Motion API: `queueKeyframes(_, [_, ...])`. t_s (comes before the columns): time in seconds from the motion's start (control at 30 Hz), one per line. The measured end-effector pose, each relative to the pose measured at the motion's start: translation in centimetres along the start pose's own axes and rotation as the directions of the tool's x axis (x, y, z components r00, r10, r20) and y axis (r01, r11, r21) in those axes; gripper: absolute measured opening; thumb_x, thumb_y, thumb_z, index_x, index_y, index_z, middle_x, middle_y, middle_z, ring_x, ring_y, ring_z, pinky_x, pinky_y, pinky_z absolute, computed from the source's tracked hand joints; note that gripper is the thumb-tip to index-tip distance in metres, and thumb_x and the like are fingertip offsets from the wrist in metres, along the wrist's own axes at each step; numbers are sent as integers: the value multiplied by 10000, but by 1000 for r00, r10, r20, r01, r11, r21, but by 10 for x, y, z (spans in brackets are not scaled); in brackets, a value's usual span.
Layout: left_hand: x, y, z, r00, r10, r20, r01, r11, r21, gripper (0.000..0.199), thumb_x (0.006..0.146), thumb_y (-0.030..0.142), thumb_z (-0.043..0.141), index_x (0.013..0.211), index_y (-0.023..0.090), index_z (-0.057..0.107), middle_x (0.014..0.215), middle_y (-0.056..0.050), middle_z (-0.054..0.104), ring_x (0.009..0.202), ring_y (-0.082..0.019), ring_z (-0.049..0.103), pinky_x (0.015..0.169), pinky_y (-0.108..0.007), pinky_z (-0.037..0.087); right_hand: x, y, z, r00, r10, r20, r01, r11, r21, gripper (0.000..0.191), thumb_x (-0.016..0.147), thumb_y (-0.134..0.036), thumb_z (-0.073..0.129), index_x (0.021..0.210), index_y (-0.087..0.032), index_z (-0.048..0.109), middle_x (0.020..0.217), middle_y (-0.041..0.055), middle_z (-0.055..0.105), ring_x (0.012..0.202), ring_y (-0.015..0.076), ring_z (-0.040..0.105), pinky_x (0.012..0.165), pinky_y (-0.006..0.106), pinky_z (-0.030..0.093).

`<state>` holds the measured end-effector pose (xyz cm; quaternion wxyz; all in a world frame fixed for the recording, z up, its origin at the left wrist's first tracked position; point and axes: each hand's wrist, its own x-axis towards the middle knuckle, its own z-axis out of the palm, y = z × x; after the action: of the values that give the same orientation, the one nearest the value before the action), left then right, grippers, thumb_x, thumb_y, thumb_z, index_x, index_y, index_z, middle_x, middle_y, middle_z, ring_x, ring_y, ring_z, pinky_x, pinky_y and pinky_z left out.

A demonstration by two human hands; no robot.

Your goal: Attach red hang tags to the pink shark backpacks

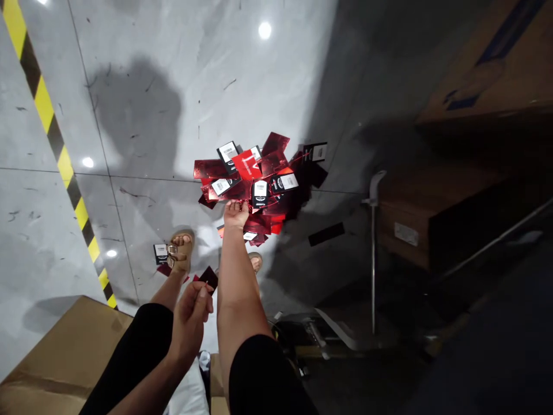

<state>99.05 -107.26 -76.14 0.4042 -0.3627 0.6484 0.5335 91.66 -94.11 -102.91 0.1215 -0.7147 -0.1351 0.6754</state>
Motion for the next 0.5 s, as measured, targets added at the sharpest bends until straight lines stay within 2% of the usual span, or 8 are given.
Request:
queueKeyframes(0.17, [-3, -9, 5, 999, -20, 27, 17, 997, 82, 390, 875, 582, 565, 880, 192, 574, 578, 38, 484, 512, -95, 382, 503, -214, 308, 9, -17, -6, 1000, -16, -24, 16, 999, 35, 360, 1016, -386, 389, 706, -213, 450, 602, -47, 499, 579, 79, 561, 579, 183, 530])
queueKeyframes(0.3, [-3, -11, 7, 999, 7, 38, -14, 980, 199, 342, 914, 524, 525, 929, 187, 585, 599, 36, 494, 530, -101, 416, 522, -214, 332, 9, -28, -12, 994, -61, -88, 55, 996, -72, 345, 1029, -310, 380, 707, -202, 443, 572, -63, 487, 516, 57, 499, 518, 146, 472])
queueKeyframes(0.4, [6, -14, 0, 992, 121, 30, -124, 932, 341, 291, 926, 467, 504, 926, 190, 594, 624, 26, 523, 557, -115, 465, 552, -224, 367, -9, -40, -26, 983, -118, -142, 81, 967, -243, 308, 1023, -286, 417, 743, -180, 487, 575, -69, 480, 473, 50, 448, 461, 147, 412])
queueKeyframes(0.5, [15, -21, -15, 964, 265, 0, -233, 850, 473, 267, 922, 432, 483, 906, 193, 600, 630, 13, 551, 586, -134, 520, 598, -241, 415, -50, -65, -53, 963, -218, -159, 123, 879, -461, 260, 998, -327, 514, 822, -140, 555, 641, -58, 507, 488, 47, 448, 464, 166, 405])
